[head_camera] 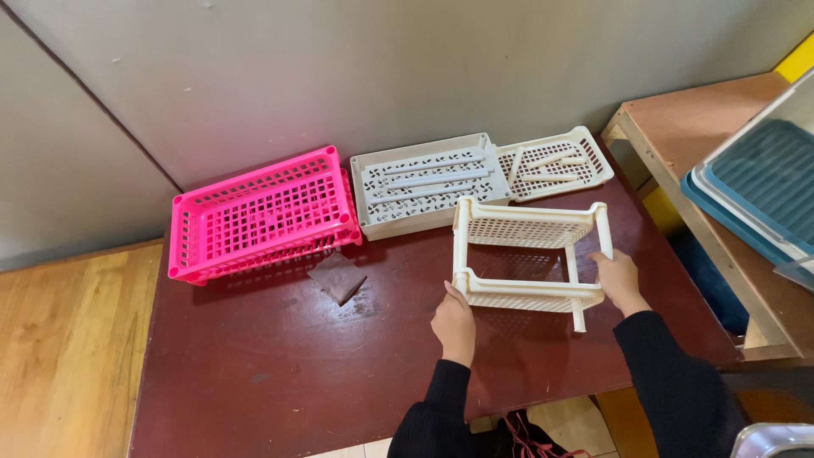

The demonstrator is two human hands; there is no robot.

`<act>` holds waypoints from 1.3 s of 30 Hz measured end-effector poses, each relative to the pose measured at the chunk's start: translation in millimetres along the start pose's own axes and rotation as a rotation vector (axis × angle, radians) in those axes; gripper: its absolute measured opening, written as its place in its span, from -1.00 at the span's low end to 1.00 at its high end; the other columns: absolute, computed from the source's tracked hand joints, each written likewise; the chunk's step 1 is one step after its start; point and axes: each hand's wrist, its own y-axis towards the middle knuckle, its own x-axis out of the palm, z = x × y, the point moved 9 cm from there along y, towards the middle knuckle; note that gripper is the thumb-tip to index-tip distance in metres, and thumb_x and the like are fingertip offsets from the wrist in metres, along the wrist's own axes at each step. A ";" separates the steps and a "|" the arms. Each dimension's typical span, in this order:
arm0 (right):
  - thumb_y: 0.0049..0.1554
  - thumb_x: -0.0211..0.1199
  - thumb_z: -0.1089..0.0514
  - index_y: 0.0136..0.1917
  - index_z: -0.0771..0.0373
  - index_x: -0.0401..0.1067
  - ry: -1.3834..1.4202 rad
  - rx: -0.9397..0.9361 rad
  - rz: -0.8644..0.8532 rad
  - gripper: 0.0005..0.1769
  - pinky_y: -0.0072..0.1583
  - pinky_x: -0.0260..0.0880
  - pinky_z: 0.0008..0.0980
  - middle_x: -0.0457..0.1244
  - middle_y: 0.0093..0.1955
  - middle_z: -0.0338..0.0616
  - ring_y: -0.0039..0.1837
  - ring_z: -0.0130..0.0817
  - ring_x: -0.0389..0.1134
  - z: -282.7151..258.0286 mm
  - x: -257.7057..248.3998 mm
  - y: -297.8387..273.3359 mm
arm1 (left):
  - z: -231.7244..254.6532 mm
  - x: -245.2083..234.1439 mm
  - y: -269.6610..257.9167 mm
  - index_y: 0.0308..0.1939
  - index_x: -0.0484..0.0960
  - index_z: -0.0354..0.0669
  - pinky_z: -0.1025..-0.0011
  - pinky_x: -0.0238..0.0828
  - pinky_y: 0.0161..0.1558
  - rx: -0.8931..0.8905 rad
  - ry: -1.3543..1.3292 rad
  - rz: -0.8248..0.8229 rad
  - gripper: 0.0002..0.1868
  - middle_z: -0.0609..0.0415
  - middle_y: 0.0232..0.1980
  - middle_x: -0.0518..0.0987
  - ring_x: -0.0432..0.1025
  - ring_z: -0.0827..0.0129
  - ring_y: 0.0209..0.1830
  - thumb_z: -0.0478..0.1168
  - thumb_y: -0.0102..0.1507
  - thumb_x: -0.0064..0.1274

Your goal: The person disassembles a white plastic basket by removing its legs and trays, then reassembles it by inserting the legs back into the basket frame and stacking the trays. The person handles the basket components and legs by hand on a wooden table.

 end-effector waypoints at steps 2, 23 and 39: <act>0.22 0.17 0.06 0.05 0.38 0.55 -0.011 -0.011 0.015 -0.66 -0.15 0.32 -0.14 0.31 -0.33 0.07 -0.30 -0.16 0.33 0.1 -1.2 -0.9 | 11.4 -8.3 0.1 -0.64 0.52 -0.10 0.29 0.34 -0.68 0.081 0.188 0.080 -0.43 0.02 -0.69 0.50 0.43 0.18 -0.72 -0.10 0.48 -0.22; 0.22 0.20 0.09 0.02 0.37 0.57 0.006 0.024 0.041 -0.71 -0.17 0.29 -0.18 0.27 -0.37 0.03 -0.31 -0.21 0.29 1.9 -4.6 -3.5 | -84.9 116.8 -48.2 -0.41 0.43 -0.13 0.32 0.24 -0.64 -0.967 -1.068 -0.898 -0.56 0.24 -0.64 0.28 0.16 0.46 -0.73 -0.05 0.44 -0.42; 0.23 0.17 0.11 0.07 0.32 0.58 0.015 0.014 0.025 -0.72 -0.20 0.27 -0.15 0.26 -0.37 0.04 -0.31 -0.18 0.27 12.7 -3.0 9.9 | -120.5 42.4 39.1 0.16 0.27 -0.21 0.26 0.49 -0.10 -0.612 -0.838 -0.197 -0.40 -0.09 -0.05 0.50 0.45 0.21 -0.25 0.25 0.43 -0.43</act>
